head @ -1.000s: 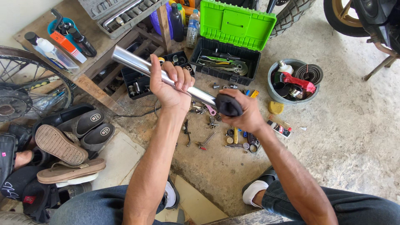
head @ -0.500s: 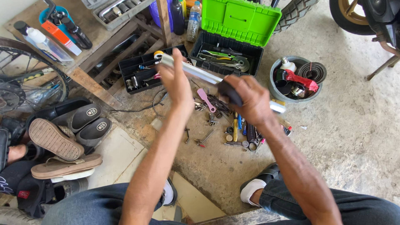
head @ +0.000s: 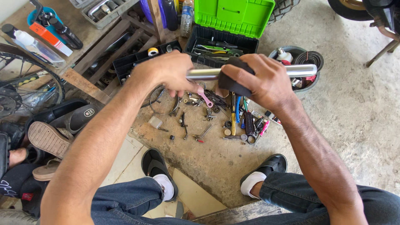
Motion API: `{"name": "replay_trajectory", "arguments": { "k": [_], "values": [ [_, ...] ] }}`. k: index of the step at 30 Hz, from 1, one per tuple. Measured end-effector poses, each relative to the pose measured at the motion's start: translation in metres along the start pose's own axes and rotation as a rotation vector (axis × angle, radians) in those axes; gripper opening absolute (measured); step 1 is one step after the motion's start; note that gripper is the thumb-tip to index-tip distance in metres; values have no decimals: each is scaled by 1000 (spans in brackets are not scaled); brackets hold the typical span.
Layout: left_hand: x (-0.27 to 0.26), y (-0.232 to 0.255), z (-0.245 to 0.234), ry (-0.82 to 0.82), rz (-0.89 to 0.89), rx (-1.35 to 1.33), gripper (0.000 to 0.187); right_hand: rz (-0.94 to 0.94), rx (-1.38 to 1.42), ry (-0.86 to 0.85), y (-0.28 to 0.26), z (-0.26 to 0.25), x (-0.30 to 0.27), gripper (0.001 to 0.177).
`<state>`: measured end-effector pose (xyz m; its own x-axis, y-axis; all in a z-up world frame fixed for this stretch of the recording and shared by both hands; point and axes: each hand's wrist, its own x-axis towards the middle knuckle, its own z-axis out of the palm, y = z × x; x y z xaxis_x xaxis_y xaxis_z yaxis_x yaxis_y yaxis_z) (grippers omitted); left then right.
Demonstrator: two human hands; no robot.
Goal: The person cleans and reassembles a motorcycle fork tube and small internal components using a cloth, a screwdriver, and various wrenches.
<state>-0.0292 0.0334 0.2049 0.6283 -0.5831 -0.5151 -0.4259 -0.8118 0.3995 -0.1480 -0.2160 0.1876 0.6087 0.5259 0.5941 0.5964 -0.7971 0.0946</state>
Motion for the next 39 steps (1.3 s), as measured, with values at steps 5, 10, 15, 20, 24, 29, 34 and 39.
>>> {"name": "replay_trajectory", "arguments": {
  "k": [5,10,15,20,24,29,34,39],
  "values": [
    [12,-8,40,348,171,338,35,165,148,-58,2,18,-12,79],
    [40,-23,85,635,101,507,14,288,199,-56,19,44,-37,90],
    [53,-43,112,896,128,586,21,263,186,-95,38,57,-67,79],
    [55,-53,120,931,76,556,22,332,286,-54,50,59,-68,82],
    [65,-46,125,881,21,436,23,344,149,-43,25,70,-54,79],
    [70,-20,141,826,38,208,28,232,138,98,-30,86,-26,76],
    [65,-9,135,722,29,17,43,98,37,105,-43,75,-13,51],
    [71,-17,139,873,245,88,49,38,-35,123,-30,63,-14,47]
  ]
}}
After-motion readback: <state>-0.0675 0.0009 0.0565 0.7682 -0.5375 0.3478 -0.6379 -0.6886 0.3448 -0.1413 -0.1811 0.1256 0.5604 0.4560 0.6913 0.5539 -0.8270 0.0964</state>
